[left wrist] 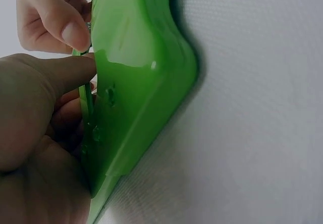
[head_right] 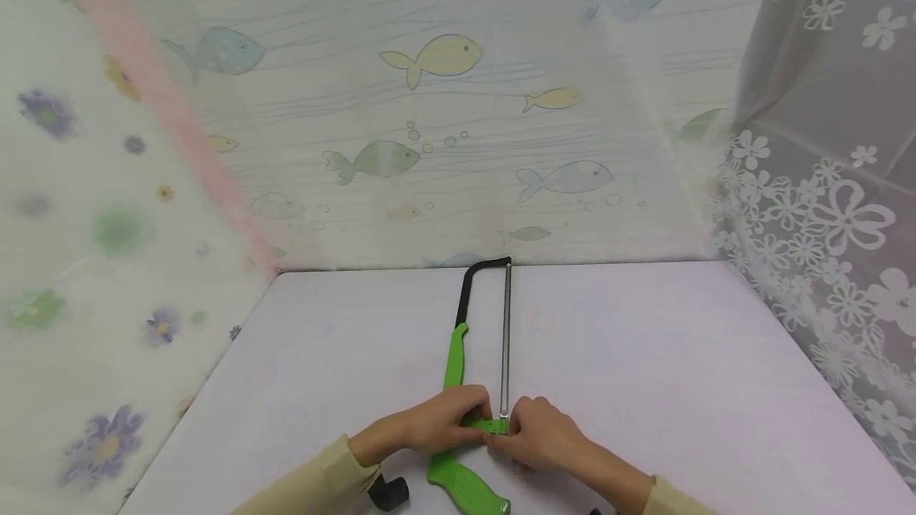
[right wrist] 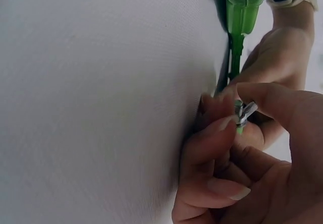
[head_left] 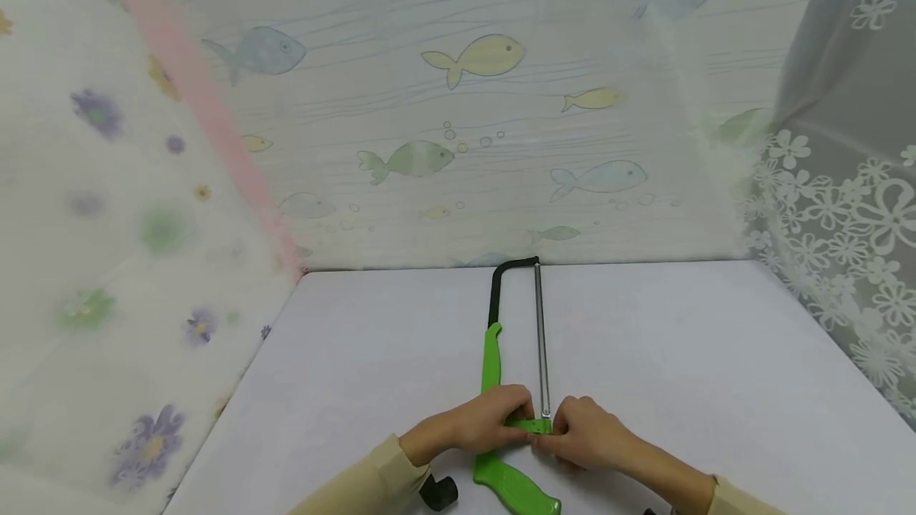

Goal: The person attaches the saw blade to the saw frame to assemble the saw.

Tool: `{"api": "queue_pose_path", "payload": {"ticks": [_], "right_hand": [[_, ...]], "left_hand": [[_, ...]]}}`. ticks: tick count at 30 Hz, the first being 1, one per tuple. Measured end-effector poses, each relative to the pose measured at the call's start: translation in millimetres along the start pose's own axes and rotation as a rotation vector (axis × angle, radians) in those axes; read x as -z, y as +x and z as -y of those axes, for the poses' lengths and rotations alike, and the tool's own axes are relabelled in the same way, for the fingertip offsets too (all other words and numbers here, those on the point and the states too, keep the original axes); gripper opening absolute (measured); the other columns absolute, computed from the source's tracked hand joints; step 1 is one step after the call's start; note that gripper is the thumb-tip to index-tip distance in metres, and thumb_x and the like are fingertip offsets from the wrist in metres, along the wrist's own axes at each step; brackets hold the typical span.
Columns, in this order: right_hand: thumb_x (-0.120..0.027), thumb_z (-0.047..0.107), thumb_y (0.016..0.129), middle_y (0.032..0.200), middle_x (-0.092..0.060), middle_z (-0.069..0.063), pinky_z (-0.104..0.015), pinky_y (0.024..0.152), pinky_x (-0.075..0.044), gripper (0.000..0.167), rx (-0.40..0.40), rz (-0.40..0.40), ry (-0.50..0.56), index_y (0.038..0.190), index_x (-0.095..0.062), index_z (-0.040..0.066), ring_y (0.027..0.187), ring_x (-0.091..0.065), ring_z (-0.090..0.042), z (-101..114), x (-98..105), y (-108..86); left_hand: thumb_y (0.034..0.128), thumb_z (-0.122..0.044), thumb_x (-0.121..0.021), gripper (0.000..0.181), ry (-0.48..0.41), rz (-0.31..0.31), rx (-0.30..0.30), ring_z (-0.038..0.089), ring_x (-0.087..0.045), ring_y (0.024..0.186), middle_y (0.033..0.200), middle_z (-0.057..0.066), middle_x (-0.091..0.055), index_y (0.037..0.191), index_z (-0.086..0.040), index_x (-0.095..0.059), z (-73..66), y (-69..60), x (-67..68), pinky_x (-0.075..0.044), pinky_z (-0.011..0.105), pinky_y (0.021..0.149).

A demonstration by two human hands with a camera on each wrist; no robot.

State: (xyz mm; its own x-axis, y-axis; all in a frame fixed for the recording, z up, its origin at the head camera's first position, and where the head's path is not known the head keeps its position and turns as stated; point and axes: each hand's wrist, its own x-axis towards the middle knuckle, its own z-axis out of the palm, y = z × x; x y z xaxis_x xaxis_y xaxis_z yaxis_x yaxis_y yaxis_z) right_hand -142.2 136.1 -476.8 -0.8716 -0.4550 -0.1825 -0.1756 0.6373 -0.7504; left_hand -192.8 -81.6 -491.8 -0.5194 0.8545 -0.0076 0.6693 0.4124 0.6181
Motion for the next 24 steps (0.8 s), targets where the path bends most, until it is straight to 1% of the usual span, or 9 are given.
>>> {"api": "queue_pose_path", "payload": {"ticks": [3, 5, 7, 10, 13, 16, 18, 21, 24], "right_hand": [[-0.075, 0.031, 0.087, 0.054, -0.056, 0.009, -0.024, 0.046, -0.036, 0.031, 0.000, -0.010, -0.012, 0.062, -0.066, 0.015, 0.050, -0.048, -0.007, -1.4, 0.8, -0.2], [-0.075, 0.027, 0.087, 0.058, -0.057, 0.007, -0.024, 0.048, -0.037, 0.026, 0.012, -0.001, 0.025, 0.066, -0.067, 0.013, 0.053, -0.049, -0.008, -2.4, 1.6, -0.3], [-0.074, 0.024, 0.088, 0.059, -0.058, 0.006, -0.024, 0.048, -0.038, 0.024, 0.017, 0.031, 0.088, 0.069, -0.067, 0.011, 0.054, -0.048, -0.008, -3.2, 2.7, -0.2], [-0.072, 0.022, 0.091, 0.061, -0.059, 0.003, -0.024, 0.048, -0.038, 0.025, 0.019, 0.093, 0.201, 0.072, -0.069, 0.006, 0.052, -0.049, -0.008, -4.8, 6.5, -0.4], [-0.068, 0.018, 0.096, 0.065, -0.064, -0.002, -0.025, 0.049, -0.045, 0.026, 0.053, 0.184, 0.332, 0.078, -0.071, -0.001, 0.054, -0.055, -0.010, -8.9, 11.6, -0.8], [-0.063, 0.012, 0.100, 0.074, -0.069, -0.008, -0.023, 0.058, -0.053, 0.026, 0.105, 0.295, 0.467, 0.087, -0.071, -0.009, 0.062, -0.065, -0.012, -15.7, 15.5, 0.3], [-0.060, 0.009, 0.102, 0.080, -0.071, -0.011, -0.024, 0.062, -0.056, 0.025, 0.127, 0.360, 0.547, 0.093, -0.069, -0.013, 0.067, -0.068, -0.013, -20.2, 17.1, 1.9], [-0.059, 0.006, 0.102, 0.086, -0.072, -0.013, -0.024, 0.067, -0.057, 0.024, 0.152, 0.416, 0.614, 0.098, -0.067, -0.017, 0.073, -0.071, -0.013, -25.3, 18.9, 4.5], [-0.059, 0.005, 0.102, 0.090, -0.072, -0.016, -0.025, 0.069, -0.058, 0.023, 0.178, 0.440, 0.632, 0.100, -0.067, -0.016, 0.076, -0.072, -0.014, -28.0, 20.2, 6.3]], "left_hand": [[0.0994, -0.018, -0.070, 0.011, -0.006, -0.003, -0.010, -0.002, -0.045, 0.080, 0.091, -0.012, -0.054, 0.100, -0.014, -0.060, 0.7, 0.3, -0.2, -0.041, 0.013, 0.072], [0.0995, -0.019, -0.070, 0.011, -0.010, -0.002, -0.014, -0.002, -0.045, 0.079, 0.091, -0.012, -0.054, 0.100, -0.014, -0.060, 1.1, 0.6, -0.7, -0.041, 0.013, 0.071], [0.0994, -0.019, -0.070, 0.011, -0.011, -0.001, -0.013, -0.003, -0.045, 0.078, 0.091, -0.012, -0.054, 0.100, -0.014, -0.060, 1.4, 0.7, -1.0, -0.041, 0.013, 0.070], [0.0991, -0.018, -0.070, 0.012, -0.009, -0.001, -0.010, -0.003, -0.045, 0.078, 0.090, -0.013, -0.054, 0.099, -0.014, -0.059, 1.4, 0.5, -1.0, -0.041, 0.013, 0.070], [0.0987, -0.018, -0.071, 0.012, 0.000, -0.006, -0.011, -0.002, -0.045, 0.078, 0.089, -0.012, -0.053, 0.099, -0.014, -0.060, 1.2, 0.4, -0.7, -0.040, 0.013, 0.069], [0.0984, -0.019, -0.071, 0.012, 0.007, -0.009, -0.011, -0.002, -0.044, 0.077, 0.088, -0.013, -0.052, 0.099, -0.014, -0.060, 1.0, 0.3, -0.5, -0.039, 0.013, 0.069], [0.0981, -0.018, -0.071, 0.012, 0.008, -0.008, -0.007, -0.002, -0.043, 0.077, 0.087, -0.013, -0.051, 0.098, -0.014, -0.060, 0.5, 0.1, -0.2, -0.039, 0.013, 0.068], [0.0981, -0.018, -0.071, 0.012, 0.003, -0.005, 0.003, -0.001, -0.043, 0.076, 0.086, -0.012, -0.050, 0.098, -0.013, -0.060, -0.1, 0.0, 0.3, -0.038, 0.013, 0.068], [0.0978, -0.018, -0.072, 0.013, -0.005, -0.010, 0.007, -0.001, -0.043, 0.076, 0.086, -0.011, -0.051, 0.098, -0.013, -0.060, -0.3, -0.3, 0.8, -0.038, 0.013, 0.069]]}}
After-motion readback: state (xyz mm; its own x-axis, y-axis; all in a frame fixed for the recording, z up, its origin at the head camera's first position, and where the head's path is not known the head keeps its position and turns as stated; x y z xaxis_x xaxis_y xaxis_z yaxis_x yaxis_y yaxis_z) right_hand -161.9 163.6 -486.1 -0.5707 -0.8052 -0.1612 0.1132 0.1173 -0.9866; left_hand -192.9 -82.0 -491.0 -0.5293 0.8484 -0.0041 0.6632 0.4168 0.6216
